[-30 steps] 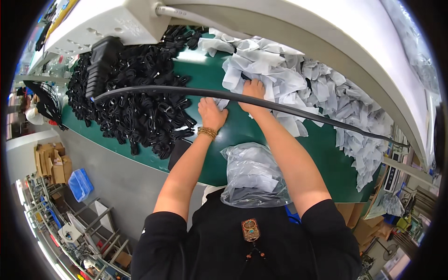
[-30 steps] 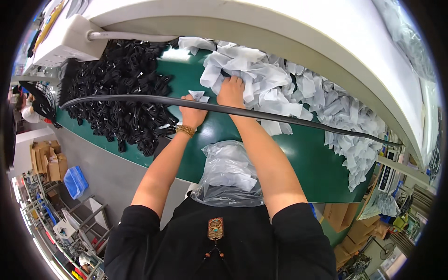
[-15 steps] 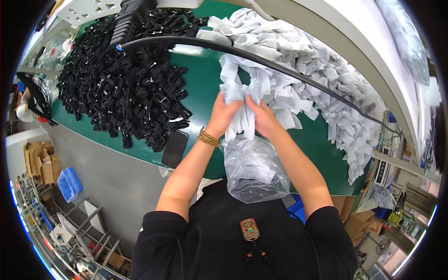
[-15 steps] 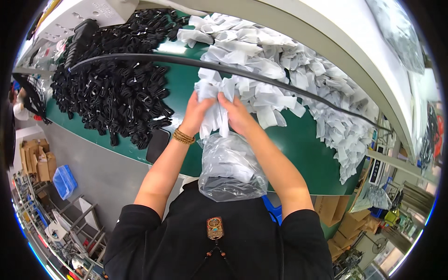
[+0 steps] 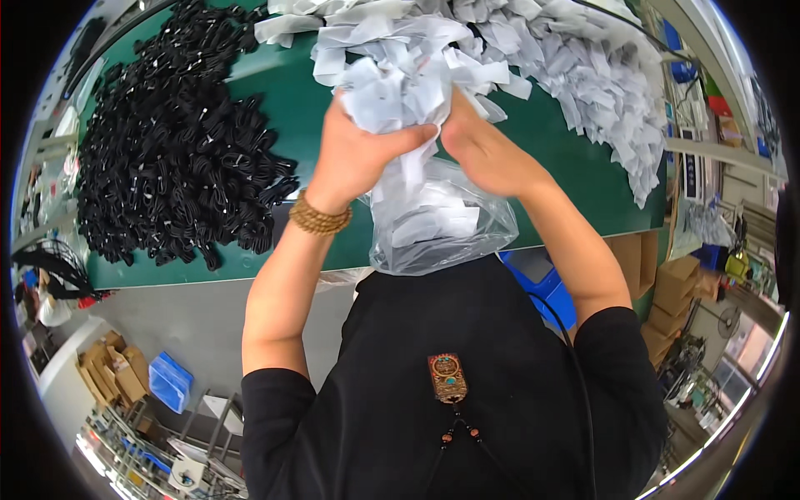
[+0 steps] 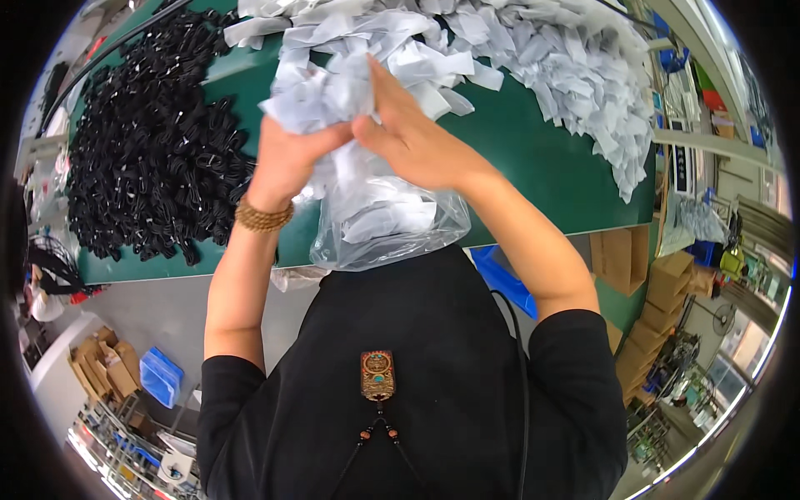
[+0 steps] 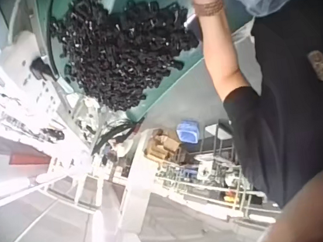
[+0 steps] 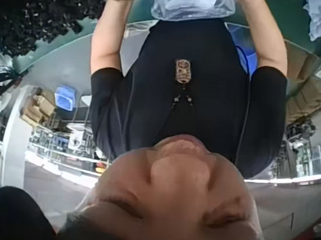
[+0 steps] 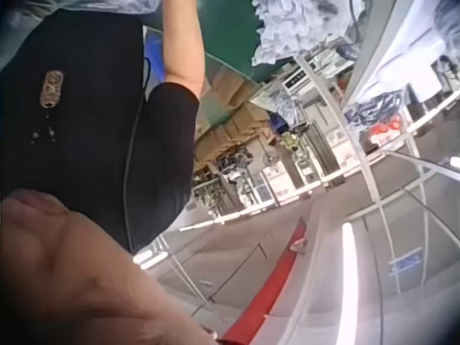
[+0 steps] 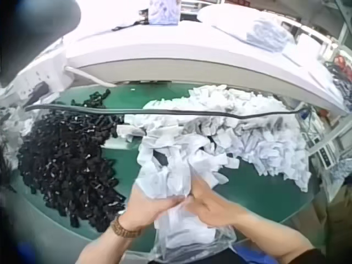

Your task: Placing white fabric items into plastic bags at a packaging station.

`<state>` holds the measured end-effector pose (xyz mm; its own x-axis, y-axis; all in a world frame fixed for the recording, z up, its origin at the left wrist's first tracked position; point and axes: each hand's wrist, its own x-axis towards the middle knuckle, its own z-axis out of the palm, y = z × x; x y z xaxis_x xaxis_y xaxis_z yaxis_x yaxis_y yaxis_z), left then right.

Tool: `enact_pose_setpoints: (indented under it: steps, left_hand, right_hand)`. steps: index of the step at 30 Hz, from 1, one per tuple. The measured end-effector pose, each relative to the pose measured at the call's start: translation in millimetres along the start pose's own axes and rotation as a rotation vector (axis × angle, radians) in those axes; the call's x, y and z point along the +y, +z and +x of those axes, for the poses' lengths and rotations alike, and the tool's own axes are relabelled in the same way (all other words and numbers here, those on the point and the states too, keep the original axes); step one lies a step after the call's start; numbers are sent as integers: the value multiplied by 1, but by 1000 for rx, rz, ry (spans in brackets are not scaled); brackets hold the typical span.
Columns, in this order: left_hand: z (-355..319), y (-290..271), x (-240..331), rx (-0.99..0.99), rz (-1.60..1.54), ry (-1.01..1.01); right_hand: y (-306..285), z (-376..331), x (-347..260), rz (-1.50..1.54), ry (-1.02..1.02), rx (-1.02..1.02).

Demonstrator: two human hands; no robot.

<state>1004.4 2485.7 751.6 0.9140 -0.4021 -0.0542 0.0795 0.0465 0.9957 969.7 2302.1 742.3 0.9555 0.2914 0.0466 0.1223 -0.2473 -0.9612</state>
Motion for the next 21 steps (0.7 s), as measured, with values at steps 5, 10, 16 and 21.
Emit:
enact_pose_setpoints:
  steps: [5, 10, 16, 21]
  left_hand:
    - [-29, -13, 54, -144, 4, 102]
    - [-23, 49, 46, -929, 606, -89]
    - [-31, 93, -39, -903, 931, -181]
    - [-61, 122, -80, -542, 1334, 286]
  right_hand:
    - [-22, -106, -68, -559, 11, -391]
    - [-11, -161, -29, -909, 180, -656]
    - [-23, -172, -58, -850, -53, -370]
    - [-27, -172, -43, -683, -103, -151]
